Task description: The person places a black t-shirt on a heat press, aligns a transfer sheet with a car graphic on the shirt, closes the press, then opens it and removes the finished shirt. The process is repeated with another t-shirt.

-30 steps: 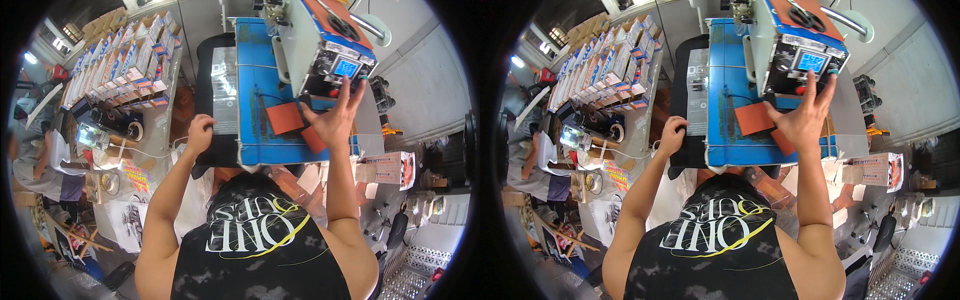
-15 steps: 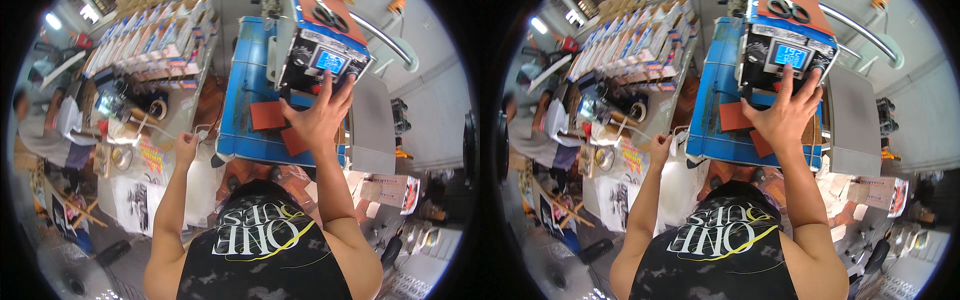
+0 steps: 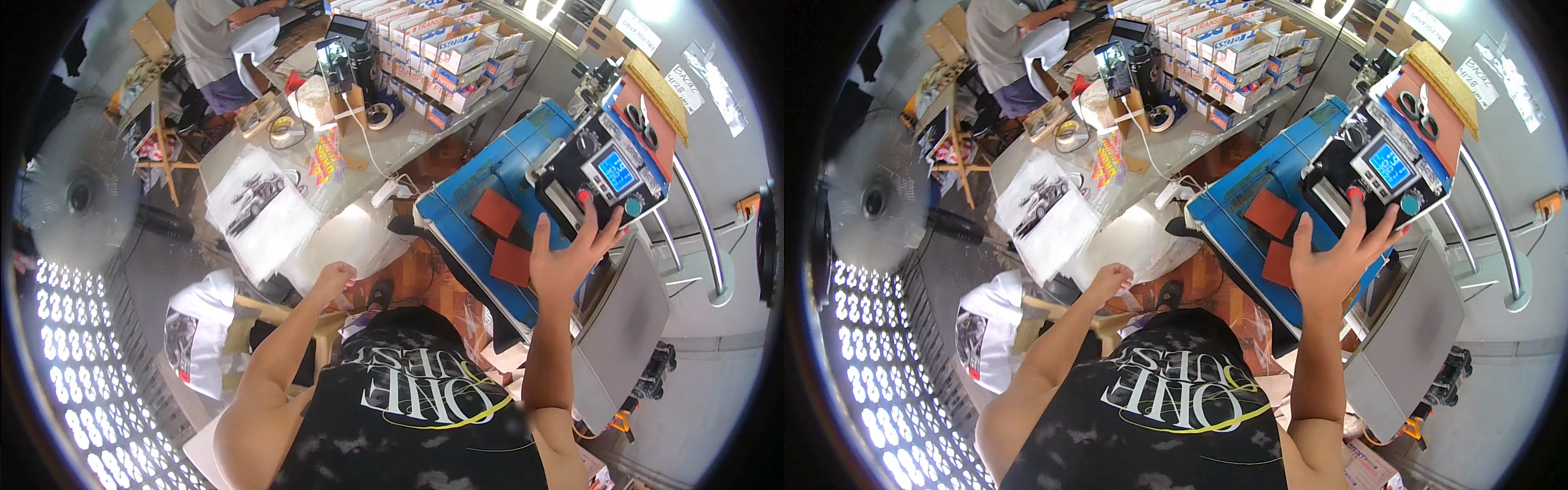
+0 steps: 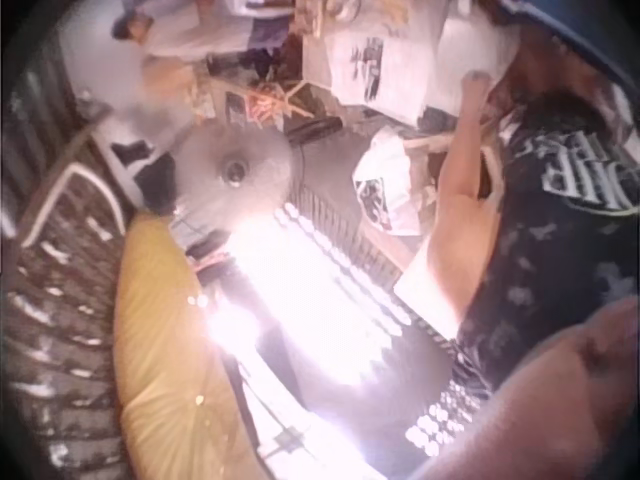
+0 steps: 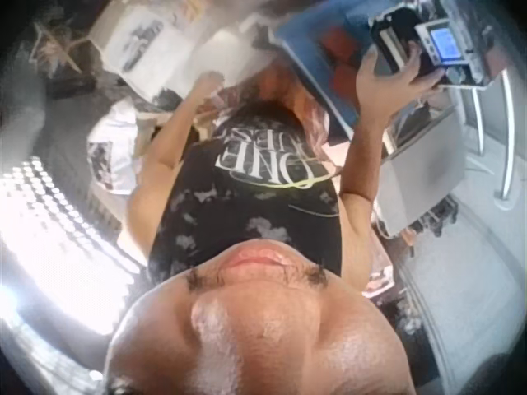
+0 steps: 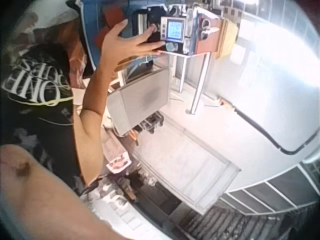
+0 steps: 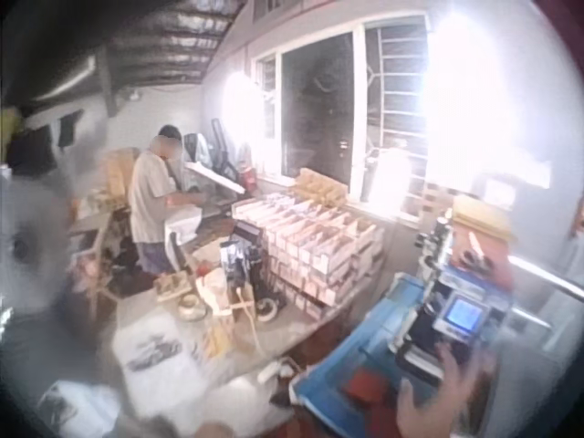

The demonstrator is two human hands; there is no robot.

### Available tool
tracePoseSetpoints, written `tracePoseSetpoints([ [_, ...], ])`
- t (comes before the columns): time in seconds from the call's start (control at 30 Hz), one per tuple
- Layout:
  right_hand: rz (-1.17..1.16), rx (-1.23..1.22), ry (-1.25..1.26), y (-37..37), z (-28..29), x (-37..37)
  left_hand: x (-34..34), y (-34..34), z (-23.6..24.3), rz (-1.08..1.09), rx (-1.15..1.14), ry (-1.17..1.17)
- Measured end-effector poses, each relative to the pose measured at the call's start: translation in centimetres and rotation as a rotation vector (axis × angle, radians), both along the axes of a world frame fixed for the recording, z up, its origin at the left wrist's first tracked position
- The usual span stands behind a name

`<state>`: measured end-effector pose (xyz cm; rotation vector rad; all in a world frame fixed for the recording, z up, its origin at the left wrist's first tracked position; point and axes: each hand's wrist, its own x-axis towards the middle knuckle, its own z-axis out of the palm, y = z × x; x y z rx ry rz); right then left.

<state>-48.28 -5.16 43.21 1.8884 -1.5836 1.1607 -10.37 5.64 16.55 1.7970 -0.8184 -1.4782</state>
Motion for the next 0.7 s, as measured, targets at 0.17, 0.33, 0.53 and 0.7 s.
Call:
tracePoseSetpoints([
  [0.17, 0.437, 0.049, -0.049, 0.7, -0.3, -2.0, -4.1, 8.5, 0.1, -0.380, -0.401, -0.410],
  [0.33, 0.156, 0.549, 0.253, -1.7, 2.8, -1.5, -5.6, 18.6, -1.1, -0.465, 0.048, -0.544],
  [0.53, 0.011, 0.820, 0.364, -2.2, 5.7, 0.2, -5.3, 29.8, -5.0, -0.353, 0.322, -0.611],
  [0.7, -0.057, 0.737, 0.360, -1.5, 4.8, 0.5, -1.8, 37.2, -6.7, -0.177, 0.336, -0.681],
])
